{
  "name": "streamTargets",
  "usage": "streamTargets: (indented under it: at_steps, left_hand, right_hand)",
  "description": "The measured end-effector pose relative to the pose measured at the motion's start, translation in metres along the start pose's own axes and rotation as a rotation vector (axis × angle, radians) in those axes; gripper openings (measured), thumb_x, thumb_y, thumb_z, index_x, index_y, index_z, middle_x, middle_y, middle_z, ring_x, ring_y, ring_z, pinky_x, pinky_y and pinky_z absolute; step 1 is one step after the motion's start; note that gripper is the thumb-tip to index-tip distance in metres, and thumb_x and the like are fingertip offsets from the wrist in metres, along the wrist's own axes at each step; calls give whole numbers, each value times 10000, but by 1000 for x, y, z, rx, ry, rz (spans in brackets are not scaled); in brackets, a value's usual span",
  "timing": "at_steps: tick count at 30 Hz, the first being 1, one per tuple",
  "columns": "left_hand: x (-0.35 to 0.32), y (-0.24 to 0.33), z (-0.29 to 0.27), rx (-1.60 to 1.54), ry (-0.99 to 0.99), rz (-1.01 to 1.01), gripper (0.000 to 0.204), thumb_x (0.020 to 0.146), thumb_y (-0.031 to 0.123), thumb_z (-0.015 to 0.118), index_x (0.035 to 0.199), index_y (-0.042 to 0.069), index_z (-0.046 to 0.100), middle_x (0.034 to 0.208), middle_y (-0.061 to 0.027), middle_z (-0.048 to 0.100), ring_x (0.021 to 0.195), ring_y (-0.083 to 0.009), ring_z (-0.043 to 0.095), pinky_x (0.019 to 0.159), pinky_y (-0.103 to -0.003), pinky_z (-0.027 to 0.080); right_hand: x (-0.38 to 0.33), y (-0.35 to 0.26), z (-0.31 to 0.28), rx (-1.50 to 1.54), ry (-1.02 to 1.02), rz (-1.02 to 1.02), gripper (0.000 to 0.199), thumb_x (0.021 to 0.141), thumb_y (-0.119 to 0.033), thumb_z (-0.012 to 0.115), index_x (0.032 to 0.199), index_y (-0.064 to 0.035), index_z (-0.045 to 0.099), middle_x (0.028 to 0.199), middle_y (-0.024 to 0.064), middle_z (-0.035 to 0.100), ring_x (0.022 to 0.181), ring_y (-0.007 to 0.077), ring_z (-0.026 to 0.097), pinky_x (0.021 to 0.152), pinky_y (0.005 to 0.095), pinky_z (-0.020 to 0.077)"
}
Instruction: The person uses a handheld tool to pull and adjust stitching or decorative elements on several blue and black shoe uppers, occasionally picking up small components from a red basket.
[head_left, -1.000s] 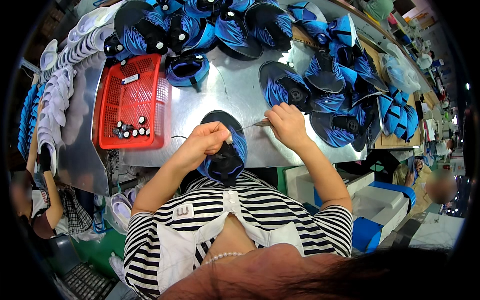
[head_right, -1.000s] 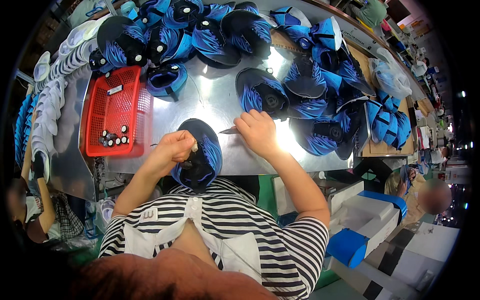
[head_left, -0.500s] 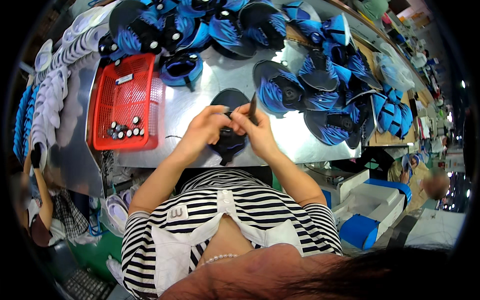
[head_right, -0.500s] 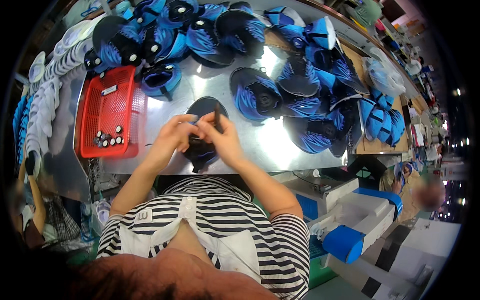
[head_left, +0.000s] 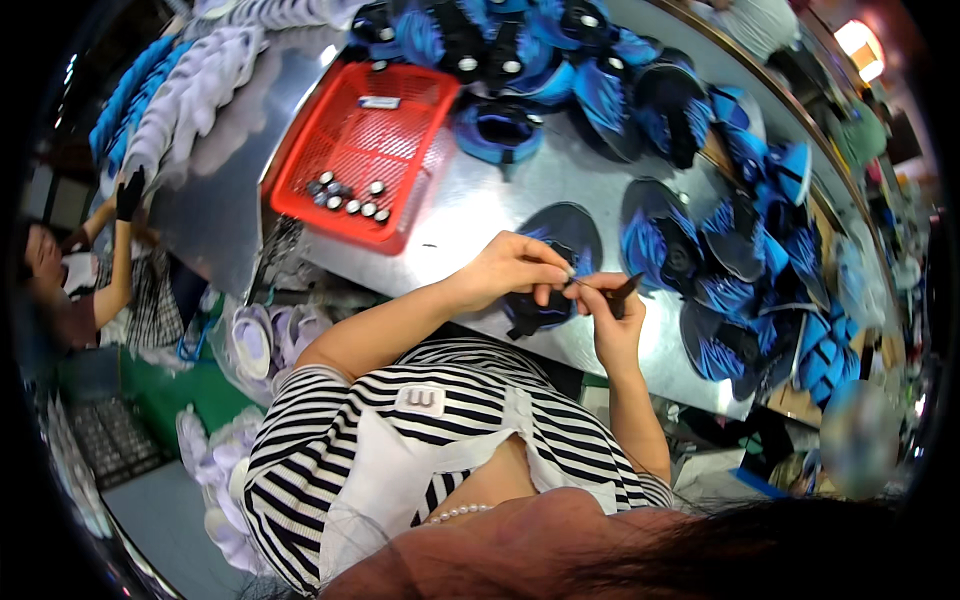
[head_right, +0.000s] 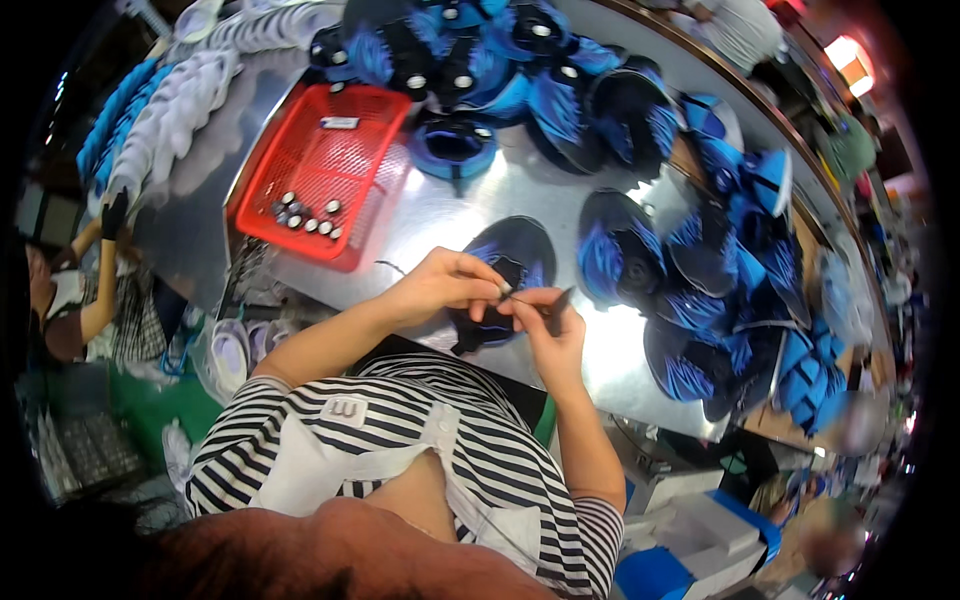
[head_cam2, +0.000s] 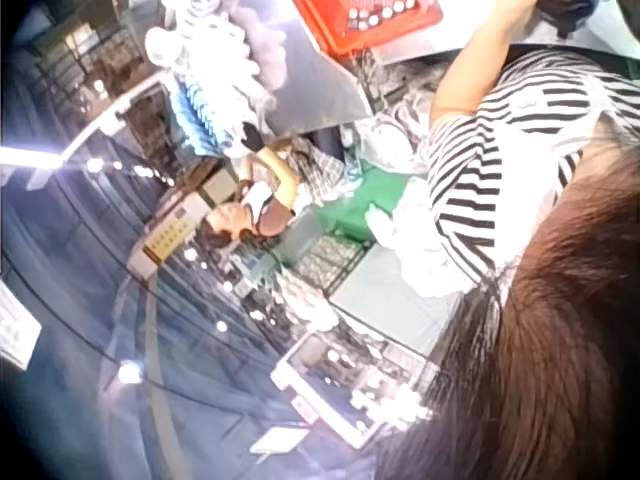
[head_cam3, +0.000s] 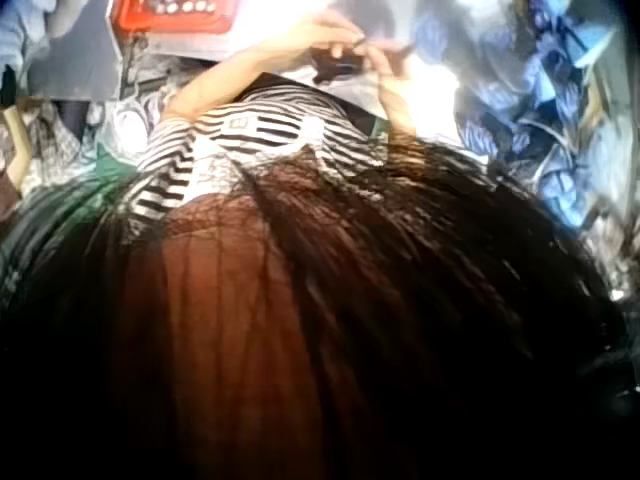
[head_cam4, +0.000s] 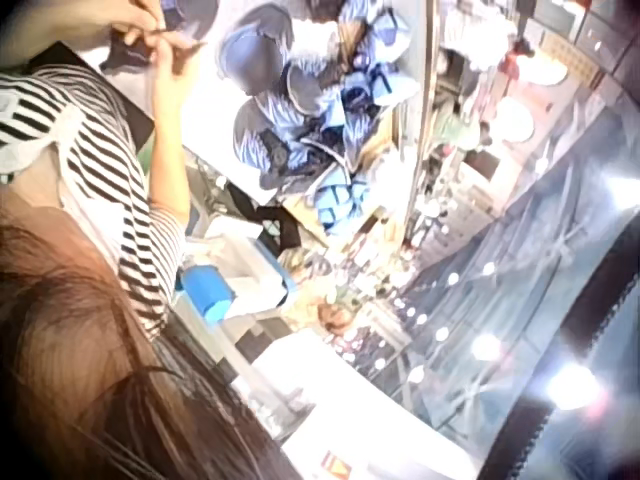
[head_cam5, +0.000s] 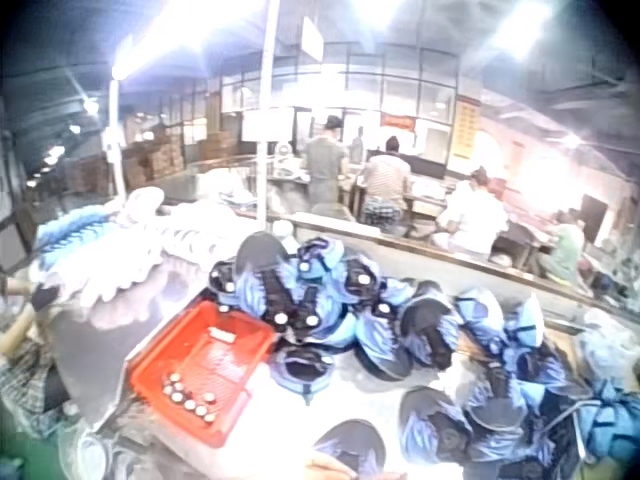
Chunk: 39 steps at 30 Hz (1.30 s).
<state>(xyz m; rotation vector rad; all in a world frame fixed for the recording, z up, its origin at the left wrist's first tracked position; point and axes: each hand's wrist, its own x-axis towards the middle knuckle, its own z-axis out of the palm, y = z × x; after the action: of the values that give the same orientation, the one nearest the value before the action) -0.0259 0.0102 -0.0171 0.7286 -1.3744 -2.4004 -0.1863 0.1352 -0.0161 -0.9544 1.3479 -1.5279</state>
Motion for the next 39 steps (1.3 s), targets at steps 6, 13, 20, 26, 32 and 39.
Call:
streamTargets:
  at_steps: [6,13,20,26,32,39]
  left_hand:
    - [-1,-11,-2,63,49,122,180,879,114,661,988,-29,663,785,-44,649,622,-67,569,579,-188,420]
    - [3,-2,1,141,-15,50,122,886,114,646,912,-6,643,775,-33,610,579,-45,503,553,-174,383]
    - [2,-13,18,605,237,310,96,859,83,658,834,-4,626,721,-9,577,559,-52,491,512,-217,387]
    - [1,-10,31,745,259,391,124,853,91,656,811,-13,603,702,-28,556,568,-69,506,514,-232,396]
    - [5,3,22,287,50,48,134,913,152,617,861,29,618,665,50,516,543,-17,408,483,-189,296]
    - [-17,12,5,2,-114,-115,189,946,224,577,875,57,632,610,105,412,514,-4,258,482,-193,180]
  right_hand:
    - [4,2,0,-319,-3,-144,136,862,-84,673,943,-22,583,832,47,611,692,127,534,617,260,422]
    - [8,-31,-24,-1040,-351,-295,333,732,-181,764,1045,-104,682,783,52,570,738,248,550,670,341,445]
    - [2,-26,-18,-1140,-120,-282,489,752,-212,754,1226,-154,645,790,54,530,760,228,501,683,355,401]
    - [-4,-33,-16,-1348,-80,-379,511,773,-228,727,1271,-203,615,818,38,524,739,218,485,644,353,381]
    - [0,-26,-28,-1376,-57,-418,373,797,-183,693,1159,-144,615,786,53,540,730,249,540,604,371,440]
    - [18,1,-67,-1341,-115,-651,178,768,-58,666,924,-67,582,741,69,540,680,251,543,571,356,446]
